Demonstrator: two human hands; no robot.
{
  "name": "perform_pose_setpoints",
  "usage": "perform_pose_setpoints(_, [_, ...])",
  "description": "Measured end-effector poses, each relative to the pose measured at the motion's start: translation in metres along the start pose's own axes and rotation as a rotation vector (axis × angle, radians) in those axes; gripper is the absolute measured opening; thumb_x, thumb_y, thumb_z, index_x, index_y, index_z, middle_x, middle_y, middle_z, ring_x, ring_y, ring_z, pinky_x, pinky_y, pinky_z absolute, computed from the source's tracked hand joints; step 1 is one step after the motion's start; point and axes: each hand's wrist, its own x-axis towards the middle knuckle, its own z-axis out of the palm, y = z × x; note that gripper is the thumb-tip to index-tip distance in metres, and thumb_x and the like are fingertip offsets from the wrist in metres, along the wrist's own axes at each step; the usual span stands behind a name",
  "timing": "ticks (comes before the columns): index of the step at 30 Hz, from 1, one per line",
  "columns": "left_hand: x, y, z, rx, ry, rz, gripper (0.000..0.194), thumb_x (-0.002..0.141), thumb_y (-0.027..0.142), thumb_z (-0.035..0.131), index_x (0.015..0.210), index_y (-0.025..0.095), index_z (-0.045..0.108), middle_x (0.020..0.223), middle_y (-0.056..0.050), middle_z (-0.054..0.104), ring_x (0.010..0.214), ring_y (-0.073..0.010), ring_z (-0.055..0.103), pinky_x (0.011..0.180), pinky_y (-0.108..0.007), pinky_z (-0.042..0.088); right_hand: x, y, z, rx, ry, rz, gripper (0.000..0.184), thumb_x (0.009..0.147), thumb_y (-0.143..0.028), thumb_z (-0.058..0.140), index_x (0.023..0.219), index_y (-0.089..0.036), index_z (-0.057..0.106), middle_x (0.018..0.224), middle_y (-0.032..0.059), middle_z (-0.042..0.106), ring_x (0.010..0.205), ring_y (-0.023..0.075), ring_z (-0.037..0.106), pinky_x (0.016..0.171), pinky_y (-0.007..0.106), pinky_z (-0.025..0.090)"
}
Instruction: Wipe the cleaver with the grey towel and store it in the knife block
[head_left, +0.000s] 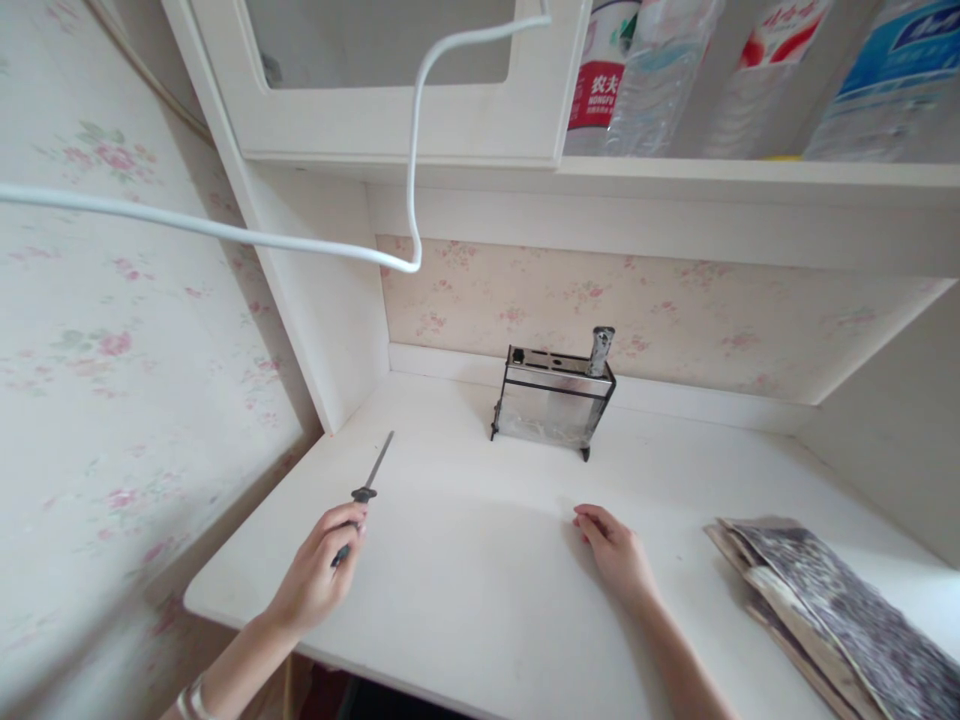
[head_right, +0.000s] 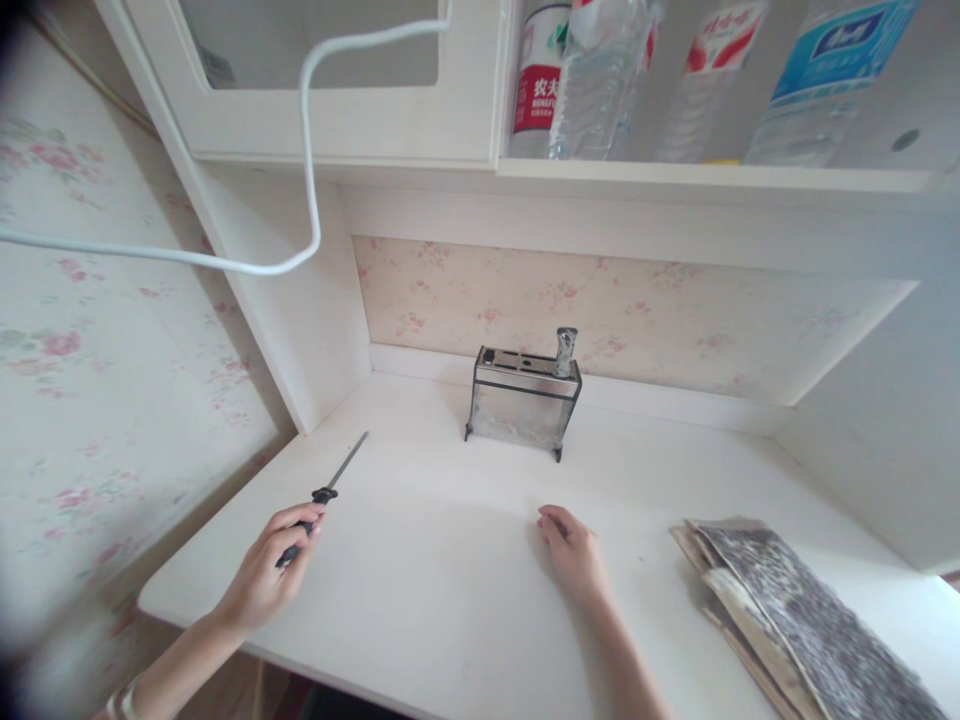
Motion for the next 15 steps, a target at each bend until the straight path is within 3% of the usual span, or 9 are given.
perform_pose_setpoints(5, [-0.007, 0.007, 0.003, -0.001, 0.047, -0.079, 0.022, 0.085, 0.001, 0.052, 0.092, 0.02, 0.045, 0.111, -0.008, 0.051, 0.109, -0.0189, 0.057, 0.09, -0.038, 0.053, -0.002, -0.004, -0.001, -0.002, -0.004, 0.018, 0.037, 0.08, -0.05, 0.049, 0.097, -0.022, 0.066, 0.086, 0.0042, 0.072, 0.077, 0.0221, 0.065, 0.077, 0.034, 0.047])
perform_pose_setpoints(9, [-0.015, 0.013, 0.005, 0.128, 0.117, -0.122, 0.019, 0.085, 0.009, 0.055, 0.094, 0.02, 0.044, 0.115, -0.011, 0.047, 0.113, -0.0233, 0.053, 0.09, -0.042, 0.052, -0.003, -0.011, -0.003, -0.014, 0.001, 0.023, 0.036, 0.079, -0.05, 0.049, 0.096, -0.023, 0.067, 0.084, 0.0036, 0.072, 0.076, 0.0223, 0.065, 0.076, 0.034, 0.047])
perform_pose_setpoints(15, [-0.022, 0.018, 0.006, 0.254, 0.097, -0.138, 0.019, 0.086, 0.014, 0.054, 0.103, 0.019, 0.047, 0.104, -0.009, 0.047, 0.095, -0.0197, 0.056, 0.079, -0.035, 0.056, -0.005, -0.014, -0.003, -0.033, 0.012, 0.006, 0.036, 0.078, -0.052, 0.049, 0.092, -0.024, 0.068, 0.081, 0.0032, 0.072, 0.073, 0.023, 0.065, 0.073, 0.034, 0.048])
